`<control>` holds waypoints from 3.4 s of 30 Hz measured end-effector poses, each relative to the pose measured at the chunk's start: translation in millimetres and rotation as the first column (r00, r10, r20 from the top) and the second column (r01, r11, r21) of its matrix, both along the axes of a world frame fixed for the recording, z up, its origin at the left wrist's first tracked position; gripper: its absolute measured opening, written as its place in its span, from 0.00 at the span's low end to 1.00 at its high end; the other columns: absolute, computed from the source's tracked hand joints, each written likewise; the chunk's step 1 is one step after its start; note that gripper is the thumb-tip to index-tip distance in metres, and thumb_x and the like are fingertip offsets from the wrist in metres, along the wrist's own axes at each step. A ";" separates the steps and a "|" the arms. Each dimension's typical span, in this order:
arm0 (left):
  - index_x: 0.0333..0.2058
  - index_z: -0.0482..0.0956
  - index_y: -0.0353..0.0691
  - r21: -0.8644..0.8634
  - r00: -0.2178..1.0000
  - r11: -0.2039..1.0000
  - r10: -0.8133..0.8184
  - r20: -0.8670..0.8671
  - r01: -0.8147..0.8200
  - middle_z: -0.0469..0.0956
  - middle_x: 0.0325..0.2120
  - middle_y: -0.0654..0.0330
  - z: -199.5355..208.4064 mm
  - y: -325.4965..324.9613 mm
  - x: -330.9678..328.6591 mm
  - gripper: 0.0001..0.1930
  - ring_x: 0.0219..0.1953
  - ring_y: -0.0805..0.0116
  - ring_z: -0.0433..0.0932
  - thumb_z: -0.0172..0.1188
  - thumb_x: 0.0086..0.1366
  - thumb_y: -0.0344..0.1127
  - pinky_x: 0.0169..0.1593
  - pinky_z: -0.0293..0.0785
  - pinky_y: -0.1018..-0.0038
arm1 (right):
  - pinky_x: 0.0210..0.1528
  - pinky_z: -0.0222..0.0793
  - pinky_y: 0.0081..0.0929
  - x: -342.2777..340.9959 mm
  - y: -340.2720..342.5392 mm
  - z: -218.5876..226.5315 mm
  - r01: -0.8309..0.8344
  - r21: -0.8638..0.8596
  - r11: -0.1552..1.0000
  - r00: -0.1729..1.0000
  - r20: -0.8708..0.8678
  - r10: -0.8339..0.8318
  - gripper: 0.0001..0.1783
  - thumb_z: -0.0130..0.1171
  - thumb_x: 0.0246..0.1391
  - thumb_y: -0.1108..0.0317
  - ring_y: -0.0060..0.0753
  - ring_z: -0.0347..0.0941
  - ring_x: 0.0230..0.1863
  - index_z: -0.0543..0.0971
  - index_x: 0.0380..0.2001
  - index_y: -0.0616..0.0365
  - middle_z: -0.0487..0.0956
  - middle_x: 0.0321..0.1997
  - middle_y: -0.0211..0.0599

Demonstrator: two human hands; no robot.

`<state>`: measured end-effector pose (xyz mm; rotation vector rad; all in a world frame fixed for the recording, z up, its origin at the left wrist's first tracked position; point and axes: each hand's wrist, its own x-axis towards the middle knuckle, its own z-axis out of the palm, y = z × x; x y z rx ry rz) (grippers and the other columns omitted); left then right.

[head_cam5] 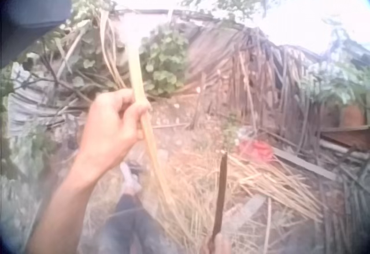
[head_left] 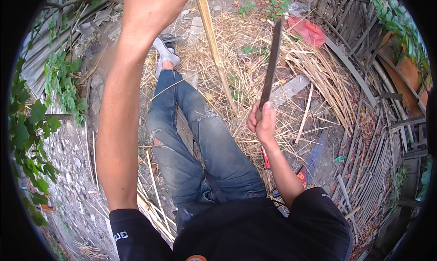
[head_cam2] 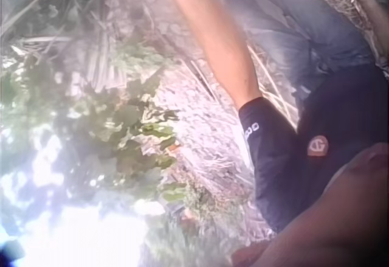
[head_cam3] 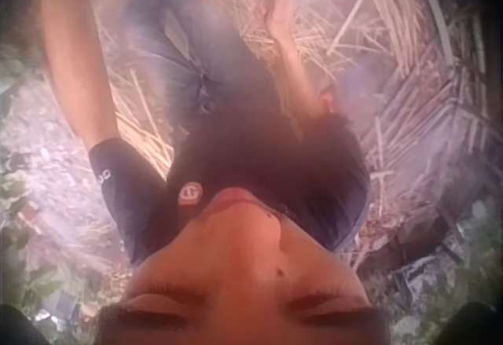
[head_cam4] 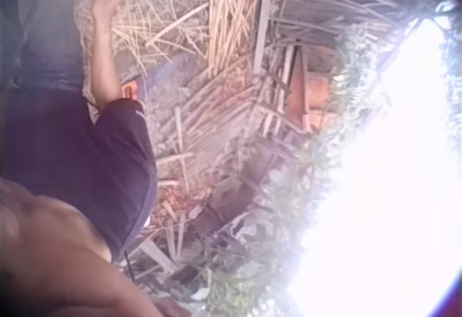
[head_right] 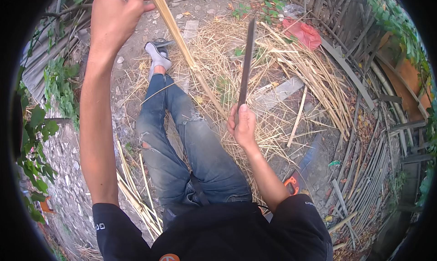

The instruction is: The person sits on the ground and uses a knife to split a long bamboo stick into thin strips. They hold the bamboo with one hand and carefully shave off layers with the knife, creating thin strips that fall to the ground.

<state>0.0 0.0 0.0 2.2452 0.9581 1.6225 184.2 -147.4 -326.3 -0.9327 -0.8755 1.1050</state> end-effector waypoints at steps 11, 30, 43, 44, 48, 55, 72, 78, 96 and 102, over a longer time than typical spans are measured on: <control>0.32 0.80 0.29 0.151 0.999 0.988 0.033 0.024 -0.036 0.80 0.21 0.56 -11.1 8.6 -5.0 0.08 0.24 0.72 0.77 0.56 0.67 0.28 0.30 0.73 0.71 | 0.18 0.57 0.27 20.7 -70.6 -261.6 -0.217 -0.900 0.378 0.976 -0.196 0.094 0.37 0.41 0.68 0.29 0.26 0.58 0.12 0.73 0.27 0.53 0.63 0.14 0.26; 0.28 0.72 0.46 -0.205 0.622 0.817 -0.222 0.751 0.539 0.61 0.16 0.73 -42.9 20.7 33.1 0.20 0.16 0.79 0.56 0.53 0.75 0.52 0.19 0.50 0.78 | 0.12 0.46 0.19 32.5 0.1 25.5 0.106 -0.169 0.980 0.993 -0.040 -0.114 0.22 0.40 0.76 0.51 0.16 0.55 0.11 0.71 0.38 0.59 0.62 0.15 0.25; 0.25 0.67 0.51 -0.142 0.249 0.789 -0.015 0.968 0.598 0.56 0.11 0.75 -37.5 -5.8 57.4 0.21 0.11 0.80 0.52 0.57 0.68 0.59 0.16 0.45 0.79 | 0.30 0.64 0.28 11.0 -73.9 -219.6 0.330 -0.386 0.862 0.778 0.628 -0.017 0.20 0.51 0.72 0.55 0.27 0.70 0.26 0.76 0.50 0.63 0.73 0.24 0.35; 0.25 0.67 0.52 -0.137 0.232 0.786 -0.009 0.973 0.603 0.56 0.11 0.75 -37.2 -7.2 55.5 0.21 0.11 0.81 0.52 0.56 0.68 0.59 0.16 0.45 0.79 | 0.39 0.68 0.34 8.9 -77.1 -227.2 0.273 -0.525 0.806 0.798 0.592 0.116 0.23 0.52 0.70 0.52 0.37 0.75 0.33 0.78 0.50 0.65 0.77 0.29 0.45; 0.26 0.66 0.52 -0.136 0.291 0.841 -0.026 0.956 0.523 0.56 0.12 0.76 -36.9 -15.7 65.2 0.21 0.11 0.81 0.52 0.55 0.70 0.59 0.16 0.45 0.79 | 0.39 0.71 0.34 37.0 -51.7 -202.3 0.195 -0.623 0.757 0.873 0.462 0.155 0.29 0.51 0.70 0.48 0.35 0.77 0.32 0.80 0.51 0.67 0.80 0.30 0.45; 0.27 0.67 0.52 -0.137 0.311 0.830 -0.046 0.949 0.541 0.58 0.13 0.76 -40.4 -9.6 55.5 0.19 0.12 0.82 0.53 0.55 0.72 0.56 0.16 0.45 0.81 | 0.19 0.55 0.19 25.3 -3.8 8.6 0.391 0.190 0.901 0.915 0.030 -0.403 0.22 0.39 0.77 0.50 0.17 0.58 0.17 0.71 0.46 0.59 0.63 0.19 0.26; 0.29 0.69 0.51 -0.095 0.287 0.817 -0.090 0.954 0.570 0.58 0.14 0.76 -49.4 -9.1 63.1 0.20 0.14 0.83 0.53 0.55 0.74 0.58 0.19 0.44 0.81 | 0.17 0.61 0.26 46.3 -47.2 -176.3 -0.002 -0.791 0.612 0.988 0.093 0.124 0.20 0.52 0.70 0.50 0.23 0.62 0.14 0.72 0.41 0.59 0.67 0.19 0.26; 0.30 0.74 0.46 -0.144 0.392 0.848 -0.081 0.917 0.511 0.61 0.17 0.74 -53.7 -1.5 70.3 0.21 0.19 0.83 0.56 0.54 0.74 0.57 0.24 0.48 0.81 | 0.16 0.62 0.25 29.0 -61.5 -153.6 0.072 -0.673 0.736 0.996 0.086 -0.019 0.10 0.56 0.67 0.62 0.22 0.65 0.16 0.71 0.42 0.56 0.67 0.18 0.26; 0.47 0.72 0.30 -0.425 0.477 0.345 -0.841 0.255 0.837 0.75 0.37 0.47 22.7 -180.9 126.3 0.21 0.36 0.59 0.77 0.64 0.57 0.34 0.40 0.75 0.58 | 0.19 0.66 0.27 29.2 -81.6 -160.6 0.158 -0.649 0.744 0.953 -0.095 -0.286 0.14 0.60 0.64 0.66 0.23 0.65 0.16 0.72 0.50 0.57 0.67 0.21 0.24; 0.49 0.71 0.30 -0.395 0.350 0.198 -0.864 0.361 0.897 0.74 0.38 0.49 -12.9 -207.0 123.2 0.24 0.35 0.62 0.75 0.64 0.57 0.37 0.40 0.73 0.61 | 0.16 0.53 0.24 -7.9 -64.7 -114.5 0.178 -0.656 0.733 0.930 -0.131 -0.343 0.11 0.58 0.59 0.73 0.18 0.54 0.15 0.73 0.45 0.56 0.59 0.17 0.19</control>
